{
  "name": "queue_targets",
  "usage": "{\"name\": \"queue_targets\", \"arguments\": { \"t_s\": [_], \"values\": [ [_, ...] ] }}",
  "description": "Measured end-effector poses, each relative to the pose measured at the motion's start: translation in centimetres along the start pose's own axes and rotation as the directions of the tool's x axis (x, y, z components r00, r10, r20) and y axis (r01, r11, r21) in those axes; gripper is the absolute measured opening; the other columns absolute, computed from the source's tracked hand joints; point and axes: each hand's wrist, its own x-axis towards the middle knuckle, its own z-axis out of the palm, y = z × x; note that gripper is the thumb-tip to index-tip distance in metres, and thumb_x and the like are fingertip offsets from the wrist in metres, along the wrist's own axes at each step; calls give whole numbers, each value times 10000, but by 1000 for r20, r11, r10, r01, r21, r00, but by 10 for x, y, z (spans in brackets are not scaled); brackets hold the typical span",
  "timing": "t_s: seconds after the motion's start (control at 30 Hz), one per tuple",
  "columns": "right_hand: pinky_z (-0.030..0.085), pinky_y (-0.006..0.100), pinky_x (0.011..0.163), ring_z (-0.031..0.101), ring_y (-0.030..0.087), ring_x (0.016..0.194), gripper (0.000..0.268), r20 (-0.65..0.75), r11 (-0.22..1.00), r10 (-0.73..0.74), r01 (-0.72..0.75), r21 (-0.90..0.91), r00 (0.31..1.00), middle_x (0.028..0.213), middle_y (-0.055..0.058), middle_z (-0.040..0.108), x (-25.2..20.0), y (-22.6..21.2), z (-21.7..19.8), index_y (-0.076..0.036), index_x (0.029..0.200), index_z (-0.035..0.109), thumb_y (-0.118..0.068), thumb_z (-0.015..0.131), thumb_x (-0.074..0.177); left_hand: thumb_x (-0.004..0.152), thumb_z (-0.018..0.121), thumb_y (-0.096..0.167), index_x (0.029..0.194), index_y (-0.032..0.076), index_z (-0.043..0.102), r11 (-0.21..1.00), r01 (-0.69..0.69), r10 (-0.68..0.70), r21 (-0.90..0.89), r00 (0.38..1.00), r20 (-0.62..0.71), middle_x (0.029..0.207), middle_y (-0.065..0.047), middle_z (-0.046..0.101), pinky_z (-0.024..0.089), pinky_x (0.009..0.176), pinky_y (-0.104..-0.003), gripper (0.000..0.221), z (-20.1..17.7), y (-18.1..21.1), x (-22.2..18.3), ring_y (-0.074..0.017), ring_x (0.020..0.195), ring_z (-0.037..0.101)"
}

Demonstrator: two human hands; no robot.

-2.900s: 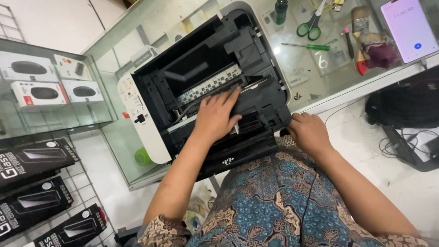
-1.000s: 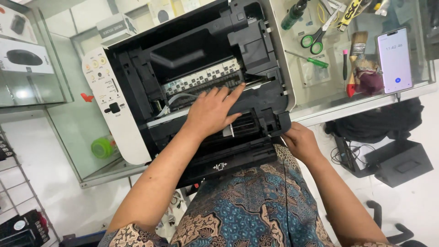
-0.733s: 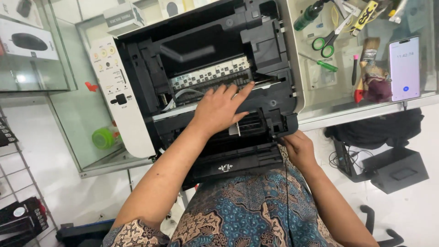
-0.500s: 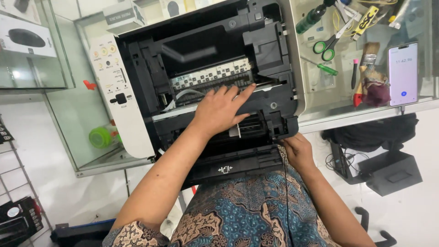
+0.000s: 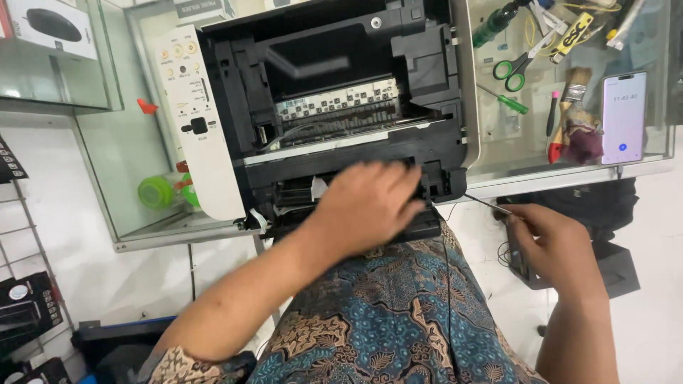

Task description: Disassembling a printer by removing screws and plastic housing components

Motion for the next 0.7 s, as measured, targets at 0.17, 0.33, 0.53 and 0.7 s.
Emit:
{"name": "queue_targets", "arguments": {
  "t_s": [0.17,0.33,0.53,0.7],
  "values": [
    [482,342,742,685,192,772,274,35,991,116,-118,65,993,879,41,749,-21,-30,-3,-106,1261,600,-188,617,1000,915,625,583,1427,16,536,972,215,-228,89,960,164,1278,-132,635,502,861,-423,769,66,47,-65,-292,1122,613],
    [544,233,766,697,119,770,112,-141,955,-181,208,210,973,916,40,725,-29,-29,12,-61,1038,717,-58,730,926,764,780,599,1418,28,540,948,296,-302,113,952,43,1342,-125,630,456,921,-438,900,84,47,-73,-286,1192,587],
    [596,346,752,757,233,736,141,-224,665,-269,349,660,937,820,166,738,10,-37,58,67,987,734,78,753,847,756,811,471,1381,-10,520,907,409,-400,-98,911,94,1348,-239,559,373,1054,-540,841,73,39,-67,-392,1327,492],
    [566,387,837,741,231,828,224,-184,739,-206,276,615,961,840,178,761,10,-47,62,84,1112,674,82,721,893,1007,367,580,1297,-22,629,721,572,-411,-391,808,423,1264,-244,688,481,968,-543,718,33,16,-50,-438,1200,636]
  ]
}}
